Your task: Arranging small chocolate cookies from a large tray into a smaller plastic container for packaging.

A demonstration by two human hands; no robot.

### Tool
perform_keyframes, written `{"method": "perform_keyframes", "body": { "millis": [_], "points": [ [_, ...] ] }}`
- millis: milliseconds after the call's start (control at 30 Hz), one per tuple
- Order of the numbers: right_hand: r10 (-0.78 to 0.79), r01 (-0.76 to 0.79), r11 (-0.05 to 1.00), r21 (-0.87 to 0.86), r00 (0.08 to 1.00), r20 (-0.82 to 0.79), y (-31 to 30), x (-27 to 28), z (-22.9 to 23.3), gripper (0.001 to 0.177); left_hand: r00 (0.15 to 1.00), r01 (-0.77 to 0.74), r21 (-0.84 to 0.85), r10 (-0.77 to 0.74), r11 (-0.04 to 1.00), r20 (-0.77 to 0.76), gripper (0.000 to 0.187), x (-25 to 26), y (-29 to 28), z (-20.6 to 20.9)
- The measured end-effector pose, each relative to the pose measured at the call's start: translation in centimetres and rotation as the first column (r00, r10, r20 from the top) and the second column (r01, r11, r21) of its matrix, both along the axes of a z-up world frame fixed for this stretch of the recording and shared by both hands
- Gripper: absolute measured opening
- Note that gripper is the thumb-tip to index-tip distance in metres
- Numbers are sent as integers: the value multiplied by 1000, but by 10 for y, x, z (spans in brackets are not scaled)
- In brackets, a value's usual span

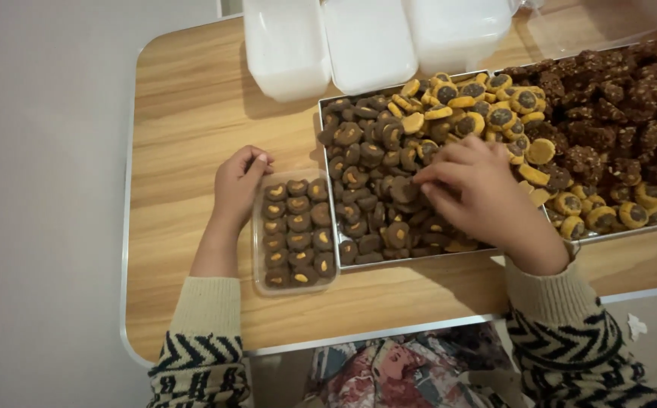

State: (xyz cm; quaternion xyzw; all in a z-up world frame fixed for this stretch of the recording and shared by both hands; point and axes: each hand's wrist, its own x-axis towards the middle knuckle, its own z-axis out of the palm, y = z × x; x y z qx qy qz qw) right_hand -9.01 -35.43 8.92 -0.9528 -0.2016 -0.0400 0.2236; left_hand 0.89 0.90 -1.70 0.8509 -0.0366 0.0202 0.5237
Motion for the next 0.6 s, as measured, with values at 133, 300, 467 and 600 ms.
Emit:
{"method": "perform_keyframes", "body": {
  "millis": [133, 300, 467, 600],
  "points": [
    [96, -96, 995, -16, 995, -13, 9, -1, -10, 20, 1000, 8, -10, -8, 1000, 18, 18, 1, 1, -3],
    [294, -296, 944, -147, 955, -31, 23, -8, -12, 19, 1000, 1, -36, -1, 999, -3, 18, 1, 0, -2],
    [309, -307, 916, -260, 951, -34, 22, -12, -16, 35, 1000, -9, -29, 9, 1000, -7, 16, -1, -1, 1],
    [297, -291, 908, -303, 954, -26, 22, -13, -17, 27, 1000, -4, -33, 4, 999, -16, 18, -3, -2, 5]
  ]
}}
